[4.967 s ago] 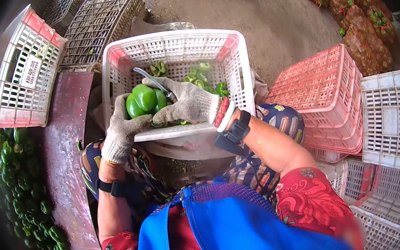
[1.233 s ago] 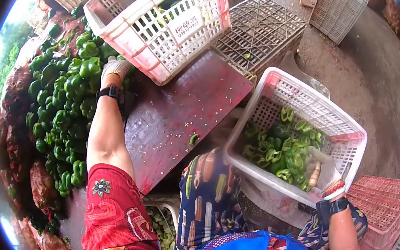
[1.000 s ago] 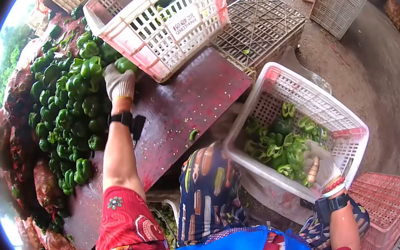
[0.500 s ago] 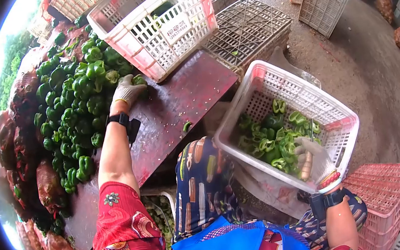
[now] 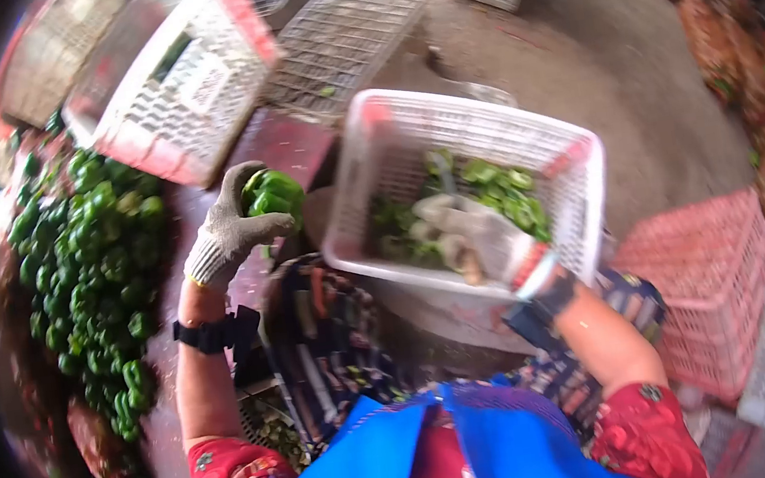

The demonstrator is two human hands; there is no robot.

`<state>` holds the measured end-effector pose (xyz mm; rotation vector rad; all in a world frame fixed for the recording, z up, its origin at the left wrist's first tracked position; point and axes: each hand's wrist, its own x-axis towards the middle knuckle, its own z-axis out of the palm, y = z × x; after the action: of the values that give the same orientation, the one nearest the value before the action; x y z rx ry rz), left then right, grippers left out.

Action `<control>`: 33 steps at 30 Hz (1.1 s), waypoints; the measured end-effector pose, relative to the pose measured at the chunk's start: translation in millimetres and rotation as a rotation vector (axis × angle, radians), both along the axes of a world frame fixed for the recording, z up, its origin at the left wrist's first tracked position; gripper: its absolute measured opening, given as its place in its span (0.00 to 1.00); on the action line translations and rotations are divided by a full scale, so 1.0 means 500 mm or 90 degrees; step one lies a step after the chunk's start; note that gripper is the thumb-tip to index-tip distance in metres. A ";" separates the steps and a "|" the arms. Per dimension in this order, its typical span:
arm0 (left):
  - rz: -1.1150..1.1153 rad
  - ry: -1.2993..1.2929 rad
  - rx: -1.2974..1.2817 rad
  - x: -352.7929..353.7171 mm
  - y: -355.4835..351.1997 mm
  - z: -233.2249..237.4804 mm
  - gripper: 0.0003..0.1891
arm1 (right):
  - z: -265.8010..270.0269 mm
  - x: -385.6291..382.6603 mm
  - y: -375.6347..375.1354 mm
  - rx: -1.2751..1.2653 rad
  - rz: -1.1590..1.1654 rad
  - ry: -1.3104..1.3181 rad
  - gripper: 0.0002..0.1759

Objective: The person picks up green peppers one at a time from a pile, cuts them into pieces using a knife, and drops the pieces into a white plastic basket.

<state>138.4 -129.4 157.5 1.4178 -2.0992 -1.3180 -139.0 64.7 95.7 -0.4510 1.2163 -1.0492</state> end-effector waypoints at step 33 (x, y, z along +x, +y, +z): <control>-0.201 0.436 0.695 -0.216 0.149 -0.130 0.29 | -0.014 -0.062 0.025 -0.603 -0.007 0.818 0.42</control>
<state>30.5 -55.0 92.4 0.6414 -1.1377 -2.7969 -170.1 77.4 88.9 -2.0791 1.7052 -1.3311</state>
